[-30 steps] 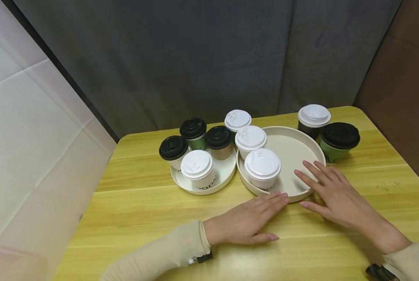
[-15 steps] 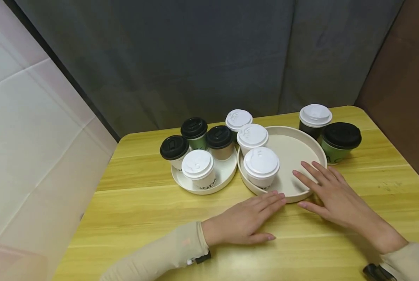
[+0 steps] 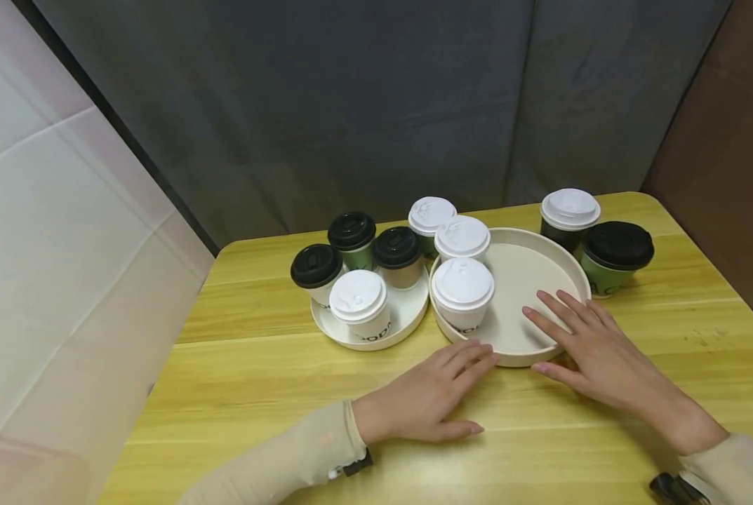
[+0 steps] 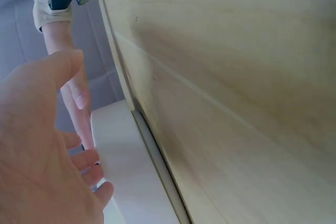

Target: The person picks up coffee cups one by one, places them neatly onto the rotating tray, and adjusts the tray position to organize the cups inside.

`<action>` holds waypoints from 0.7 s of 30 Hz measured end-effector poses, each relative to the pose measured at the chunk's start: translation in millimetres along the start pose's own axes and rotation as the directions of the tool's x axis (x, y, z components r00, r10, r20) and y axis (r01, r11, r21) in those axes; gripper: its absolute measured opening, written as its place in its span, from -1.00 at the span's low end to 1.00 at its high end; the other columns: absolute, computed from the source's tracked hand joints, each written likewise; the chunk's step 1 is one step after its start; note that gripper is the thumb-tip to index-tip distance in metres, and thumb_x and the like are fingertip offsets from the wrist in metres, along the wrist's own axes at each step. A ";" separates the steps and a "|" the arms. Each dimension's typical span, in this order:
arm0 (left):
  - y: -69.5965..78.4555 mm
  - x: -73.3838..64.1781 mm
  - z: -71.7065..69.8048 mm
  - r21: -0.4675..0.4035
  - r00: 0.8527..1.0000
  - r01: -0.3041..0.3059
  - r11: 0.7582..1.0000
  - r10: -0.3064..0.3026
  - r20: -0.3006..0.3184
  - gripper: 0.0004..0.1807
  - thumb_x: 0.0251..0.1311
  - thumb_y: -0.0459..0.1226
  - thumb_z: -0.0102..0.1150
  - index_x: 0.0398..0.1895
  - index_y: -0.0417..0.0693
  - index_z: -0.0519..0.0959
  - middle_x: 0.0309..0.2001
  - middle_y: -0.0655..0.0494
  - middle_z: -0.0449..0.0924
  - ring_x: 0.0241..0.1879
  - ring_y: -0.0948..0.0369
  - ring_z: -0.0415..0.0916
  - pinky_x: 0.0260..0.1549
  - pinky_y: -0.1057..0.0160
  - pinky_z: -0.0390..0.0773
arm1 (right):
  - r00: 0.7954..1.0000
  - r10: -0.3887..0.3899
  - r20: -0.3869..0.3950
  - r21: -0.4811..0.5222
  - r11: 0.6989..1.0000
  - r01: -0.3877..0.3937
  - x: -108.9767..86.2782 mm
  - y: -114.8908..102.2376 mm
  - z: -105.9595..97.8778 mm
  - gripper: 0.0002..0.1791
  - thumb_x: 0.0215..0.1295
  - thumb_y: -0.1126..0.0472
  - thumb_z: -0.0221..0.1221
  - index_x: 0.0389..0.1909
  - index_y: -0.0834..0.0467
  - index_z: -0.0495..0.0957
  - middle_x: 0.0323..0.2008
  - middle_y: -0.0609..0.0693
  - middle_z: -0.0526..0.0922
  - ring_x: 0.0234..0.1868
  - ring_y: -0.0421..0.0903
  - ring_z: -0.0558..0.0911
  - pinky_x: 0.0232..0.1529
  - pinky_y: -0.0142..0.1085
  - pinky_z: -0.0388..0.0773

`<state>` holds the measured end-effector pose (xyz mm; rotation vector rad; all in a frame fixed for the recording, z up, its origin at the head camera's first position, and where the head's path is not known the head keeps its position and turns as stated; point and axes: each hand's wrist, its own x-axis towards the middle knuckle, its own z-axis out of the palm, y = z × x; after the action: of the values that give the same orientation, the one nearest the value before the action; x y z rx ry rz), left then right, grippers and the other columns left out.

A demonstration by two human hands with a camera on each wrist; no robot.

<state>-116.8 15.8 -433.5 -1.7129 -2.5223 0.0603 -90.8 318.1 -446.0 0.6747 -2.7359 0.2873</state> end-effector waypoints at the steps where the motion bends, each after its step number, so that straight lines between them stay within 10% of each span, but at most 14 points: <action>1: -1.1 -0.3 0.1 -0.002 1.000 0.005 1.000 -0.005 -0.003 0.03 0.27 0.33 -0.07 0.59 -0.04 -0.12 0.56 0.03 0.04 0.57 0.10 -0.04 0.58 0.20 -0.04 | 1.000 0.001 0.001 0.001 1.000 -0.001 0.2 -0.1 0.3 -0.03 0.11 -0.15 0.35 0.53 -0.14 0.14 0.55 0.03 0.14 0.61 0.04 -0.01 0.63 -0.12 -0.38; 21: -26.7 -15.2 -4.1 0.046 0.997 0.083 0.996 -0.083 -0.003 -0.09 0.27 0.26 0.02 0.59 0.20 -0.03 0.50 -0.08 0.17 0.55 -0.03 0.04 0.52 0.07 0.16 | 0.999 0.012 0.030 0.034 0.999 -0.013 2.6 -6.7 2.4 -0.03 0.10 -0.13 0.37 0.53 -0.18 0.14 0.54 0.04 0.16 0.61 0.01 -0.02 0.63 -0.05 -0.38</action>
<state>-135.5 -8.2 -428.0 -1.5895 -2.5672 0.1101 -90.4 310.5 -446.6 0.6759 -2.7702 0.3308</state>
